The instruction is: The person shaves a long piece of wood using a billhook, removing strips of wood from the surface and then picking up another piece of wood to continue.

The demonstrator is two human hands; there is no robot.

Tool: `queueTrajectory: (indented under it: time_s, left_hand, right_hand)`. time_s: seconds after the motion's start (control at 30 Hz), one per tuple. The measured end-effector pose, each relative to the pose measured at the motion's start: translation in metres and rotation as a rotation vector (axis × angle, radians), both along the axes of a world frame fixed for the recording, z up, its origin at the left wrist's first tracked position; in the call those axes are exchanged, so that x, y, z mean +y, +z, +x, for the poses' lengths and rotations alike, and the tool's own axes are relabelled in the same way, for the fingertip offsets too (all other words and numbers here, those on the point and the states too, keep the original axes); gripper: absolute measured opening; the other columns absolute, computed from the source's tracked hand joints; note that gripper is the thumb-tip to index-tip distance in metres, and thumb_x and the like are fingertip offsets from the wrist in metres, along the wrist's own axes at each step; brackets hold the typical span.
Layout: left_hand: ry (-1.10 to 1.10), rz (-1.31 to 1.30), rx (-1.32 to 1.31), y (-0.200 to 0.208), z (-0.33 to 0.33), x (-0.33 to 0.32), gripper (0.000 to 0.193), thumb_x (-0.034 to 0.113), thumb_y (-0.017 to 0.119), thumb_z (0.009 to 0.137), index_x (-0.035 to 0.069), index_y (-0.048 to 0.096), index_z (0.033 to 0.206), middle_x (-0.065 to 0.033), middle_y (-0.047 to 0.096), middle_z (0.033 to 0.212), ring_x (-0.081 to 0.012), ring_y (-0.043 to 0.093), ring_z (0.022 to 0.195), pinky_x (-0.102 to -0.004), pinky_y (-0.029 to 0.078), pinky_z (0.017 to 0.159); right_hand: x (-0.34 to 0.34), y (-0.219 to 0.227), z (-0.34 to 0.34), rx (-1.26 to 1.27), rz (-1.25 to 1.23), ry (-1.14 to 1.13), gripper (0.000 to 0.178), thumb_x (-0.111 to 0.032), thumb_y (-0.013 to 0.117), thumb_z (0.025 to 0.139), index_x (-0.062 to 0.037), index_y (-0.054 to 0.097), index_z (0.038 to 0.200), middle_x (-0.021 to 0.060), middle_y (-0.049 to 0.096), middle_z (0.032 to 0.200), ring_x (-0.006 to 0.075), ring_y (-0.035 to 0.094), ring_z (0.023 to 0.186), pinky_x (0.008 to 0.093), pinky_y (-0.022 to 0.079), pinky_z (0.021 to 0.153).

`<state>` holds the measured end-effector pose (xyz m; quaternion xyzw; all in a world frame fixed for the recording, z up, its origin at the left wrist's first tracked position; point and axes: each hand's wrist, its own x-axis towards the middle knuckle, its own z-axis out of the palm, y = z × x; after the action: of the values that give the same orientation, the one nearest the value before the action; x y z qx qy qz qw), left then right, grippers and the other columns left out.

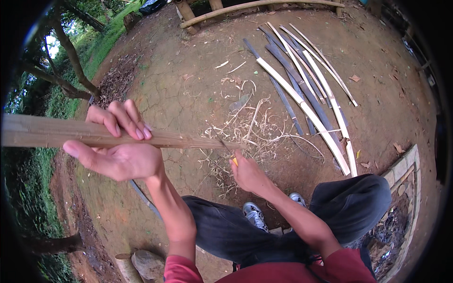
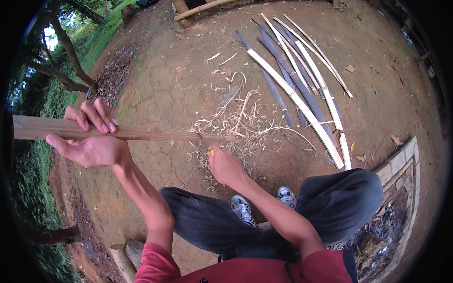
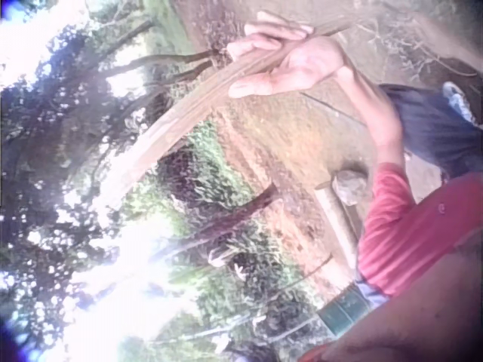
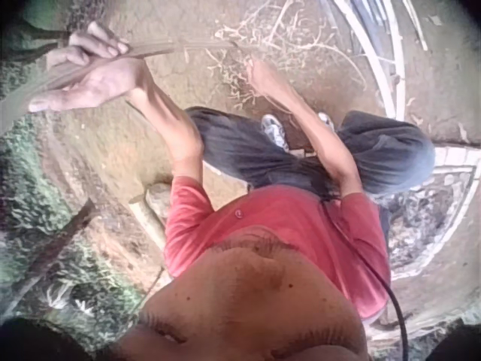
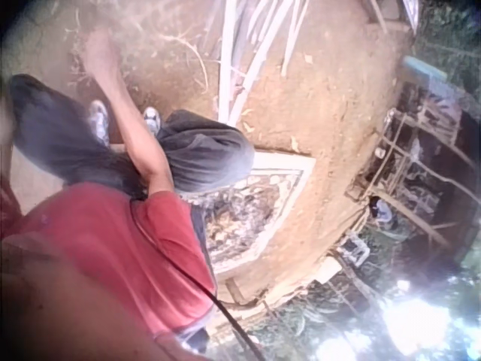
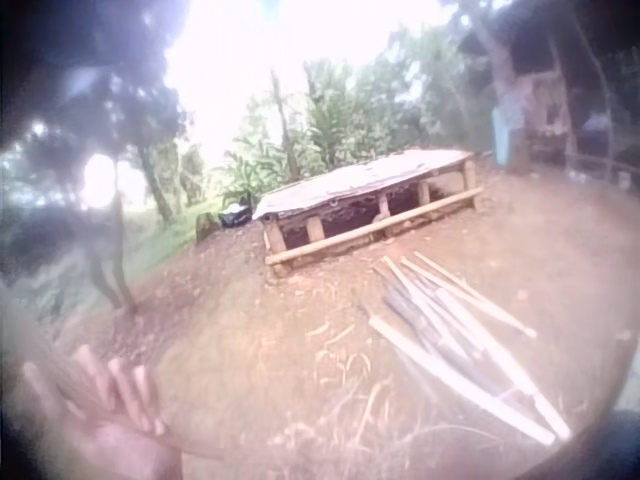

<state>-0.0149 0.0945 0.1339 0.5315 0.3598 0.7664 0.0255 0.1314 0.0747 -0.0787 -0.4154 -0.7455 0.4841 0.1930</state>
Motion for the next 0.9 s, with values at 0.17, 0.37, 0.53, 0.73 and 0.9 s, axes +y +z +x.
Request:
queueTrajectory:
  time_s: [0.17,0.37,0.53,0.73,0.9]
  left_hand:
    - [-0.084,-0.010,0.094,-0.003,-0.013,-0.007,0.061,0.063,0.022,0.096,0.012,0.038,0.066,-0.0002,0.037,0.044,-0.0071,0.035,0.032,-0.0176,0.033,0.030]
    - [0.025,-0.035,0.135,-0.003,0.000,-0.017,0.063,0.065,0.017,0.095,0.013,0.037,0.066,-0.0007,0.037,0.046,-0.0076,0.034,0.032,-0.0172,0.032,0.032]
    - [-0.074,-0.044,0.135,-0.006,0.009,-0.017,0.064,0.064,0.016,0.095,0.011,0.037,0.067,-0.0028,0.037,0.049,-0.0095,0.035,0.036,-0.0181,0.034,0.037]
    - [0.483,-0.032,0.083,-0.003,0.016,-0.012,0.060,0.062,0.025,0.095,0.011,0.034,0.063,-0.0035,0.030,0.047,-0.0119,0.030,0.039,-0.0191,0.028,0.036]
    - [0.434,-0.042,0.101,-0.004,0.012,-0.022,0.063,0.063,0.026,0.094,0.010,0.036,0.061,-0.0046,0.031,0.048,-0.0132,0.030,0.040,-0.0207,0.028,0.039]
  right_hand:
    - [-0.003,0.015,-0.002,0.027,-0.106,-0.008,0.033,-0.019,0.046,0.097,0.0101,0.043,0.112,0.0312,0.059,0.067,0.0501,0.059,0.067,0.0563,0.045,0.062]
    - [-0.003,-0.005,-0.006,0.056,-0.194,-0.039,0.029,-0.015,0.047,0.095,0.0092,0.045,0.110,0.0329,0.058,0.068,0.0496,0.061,0.070,0.0560,0.045,0.064]
    - [0.010,-0.063,-0.001,-0.076,-0.210,-0.082,0.028,-0.018,0.046,0.095,0.0085,0.046,0.105,0.0299,0.061,0.074,0.0495,0.061,0.074,0.0555,0.045,0.067]
    - [-0.010,0.023,0.009,0.127,-0.142,-0.046,0.030,-0.017,0.051,0.094,0.0082,0.044,0.108,0.0305,0.058,0.065,0.0496,0.058,0.065,0.0543,0.045,0.059]
    - [-0.022,0.055,0.014,0.221,-0.155,-0.014,0.029,-0.014,0.051,0.093,0.0084,0.043,0.111,0.0280,0.057,0.060,0.0479,0.058,0.059,0.0543,0.044,0.056]
